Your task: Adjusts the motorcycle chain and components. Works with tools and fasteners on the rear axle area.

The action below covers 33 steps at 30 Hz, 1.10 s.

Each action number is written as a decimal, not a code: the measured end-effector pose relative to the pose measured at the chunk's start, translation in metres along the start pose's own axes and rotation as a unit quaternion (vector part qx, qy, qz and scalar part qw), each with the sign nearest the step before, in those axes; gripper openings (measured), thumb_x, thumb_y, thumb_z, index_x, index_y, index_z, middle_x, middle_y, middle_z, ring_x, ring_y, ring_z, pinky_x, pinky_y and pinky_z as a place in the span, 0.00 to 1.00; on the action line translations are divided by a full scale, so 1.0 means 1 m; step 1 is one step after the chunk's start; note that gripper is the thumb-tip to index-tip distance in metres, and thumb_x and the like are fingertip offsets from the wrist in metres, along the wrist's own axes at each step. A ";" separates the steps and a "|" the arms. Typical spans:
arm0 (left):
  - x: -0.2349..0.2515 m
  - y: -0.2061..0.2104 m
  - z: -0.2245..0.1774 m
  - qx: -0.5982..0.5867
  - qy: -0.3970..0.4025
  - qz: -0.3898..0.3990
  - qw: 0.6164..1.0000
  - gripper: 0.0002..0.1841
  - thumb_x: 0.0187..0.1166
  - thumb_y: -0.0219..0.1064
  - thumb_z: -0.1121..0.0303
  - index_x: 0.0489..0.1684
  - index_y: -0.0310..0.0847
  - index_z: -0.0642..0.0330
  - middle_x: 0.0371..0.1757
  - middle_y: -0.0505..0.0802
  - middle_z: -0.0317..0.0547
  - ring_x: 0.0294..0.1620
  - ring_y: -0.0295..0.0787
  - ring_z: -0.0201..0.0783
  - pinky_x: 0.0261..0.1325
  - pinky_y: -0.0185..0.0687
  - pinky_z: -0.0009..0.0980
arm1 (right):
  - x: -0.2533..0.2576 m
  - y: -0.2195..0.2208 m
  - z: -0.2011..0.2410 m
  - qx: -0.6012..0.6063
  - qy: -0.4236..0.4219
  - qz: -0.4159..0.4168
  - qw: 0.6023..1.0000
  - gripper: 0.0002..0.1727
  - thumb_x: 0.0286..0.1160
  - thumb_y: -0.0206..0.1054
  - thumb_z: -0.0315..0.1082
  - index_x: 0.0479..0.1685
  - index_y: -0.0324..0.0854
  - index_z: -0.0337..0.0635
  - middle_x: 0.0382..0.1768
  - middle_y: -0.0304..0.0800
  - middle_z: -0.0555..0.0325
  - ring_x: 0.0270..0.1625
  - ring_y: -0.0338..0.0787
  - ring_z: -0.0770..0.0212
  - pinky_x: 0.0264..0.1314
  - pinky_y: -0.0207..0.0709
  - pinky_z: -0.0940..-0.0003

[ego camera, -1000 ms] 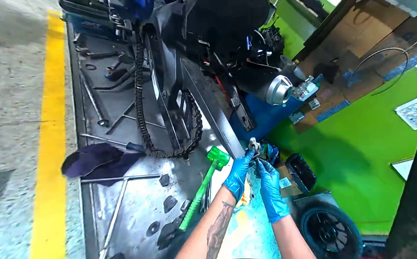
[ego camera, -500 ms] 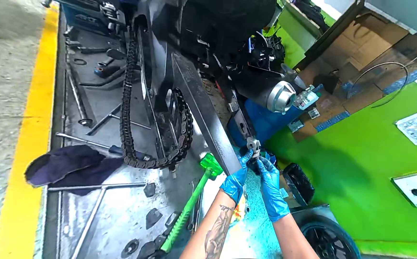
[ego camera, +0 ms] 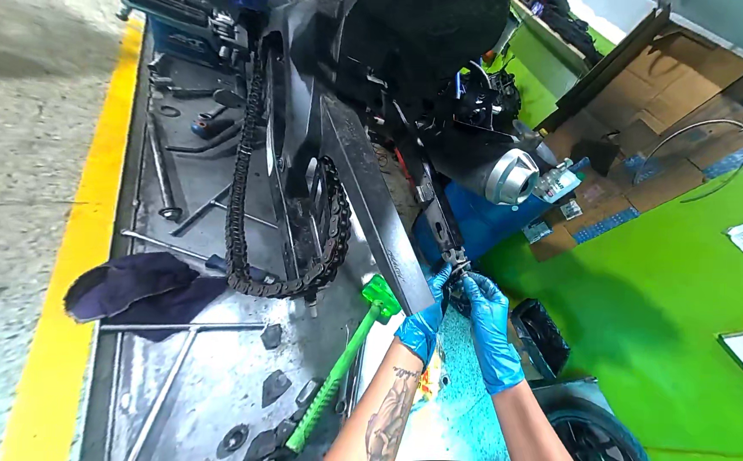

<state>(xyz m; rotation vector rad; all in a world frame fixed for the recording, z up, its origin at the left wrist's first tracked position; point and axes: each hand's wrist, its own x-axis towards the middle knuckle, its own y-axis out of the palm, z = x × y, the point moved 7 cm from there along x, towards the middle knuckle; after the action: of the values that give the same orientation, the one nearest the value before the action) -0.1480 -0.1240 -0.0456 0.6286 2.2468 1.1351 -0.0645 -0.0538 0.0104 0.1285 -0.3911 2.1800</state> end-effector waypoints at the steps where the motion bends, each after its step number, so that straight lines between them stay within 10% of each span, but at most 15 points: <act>1: 0.010 -0.007 0.012 -0.011 0.031 0.030 0.999 0.14 0.92 0.53 0.71 0.67 0.76 0.69 0.54 0.90 0.51 0.50 0.88 0.36 0.57 0.85 0.32 | 0.002 0.000 0.001 -0.005 -0.003 0.006 1.000 0.07 0.76 0.68 0.21 0.47 0.89 0.30 0.31 0.93 0.56 0.28 0.87 0.70 0.36 0.85 0.76; 20: 0.008 -0.007 -0.022 0.031 0.017 -0.049 0.998 0.18 0.93 0.53 0.64 0.68 0.77 0.70 0.57 0.89 0.52 0.52 0.87 0.38 0.59 0.83 0.34 | 0.018 0.021 0.000 -0.047 0.063 -0.001 0.997 0.06 0.78 0.71 0.26 0.45 0.91 0.33 0.32 0.93 0.55 0.30 0.89 0.68 0.38 0.85 0.72; 27: 0.003 -0.007 -0.032 0.175 0.015 -0.018 0.984 0.22 0.82 0.71 0.66 0.71 0.76 0.64 0.52 0.90 0.47 0.43 0.87 0.32 0.49 0.85 0.30 | 0.024 0.034 0.005 -0.035 0.056 -0.016 0.998 0.05 0.78 0.71 0.27 0.44 0.90 0.36 0.32 0.93 0.57 0.30 0.89 0.69 0.37 0.86 0.73; 33: 0.021 -0.013 -0.025 0.083 -0.006 0.021 0.996 0.16 0.89 0.59 0.70 0.69 0.75 0.69 0.46 0.91 0.50 0.37 0.89 0.36 0.44 0.89 0.34 | 0.026 0.036 -0.007 -0.028 0.082 -0.026 0.996 0.18 0.76 0.74 0.31 0.62 0.82 0.34 0.45 0.93 0.52 0.41 0.91 0.64 0.44 0.86 0.66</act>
<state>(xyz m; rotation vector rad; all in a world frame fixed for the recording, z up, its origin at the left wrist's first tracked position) -0.1819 -0.1323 -0.0498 0.7496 2.3435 0.9677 -0.1082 -0.0515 0.0014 -0.0704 -0.3523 2.1091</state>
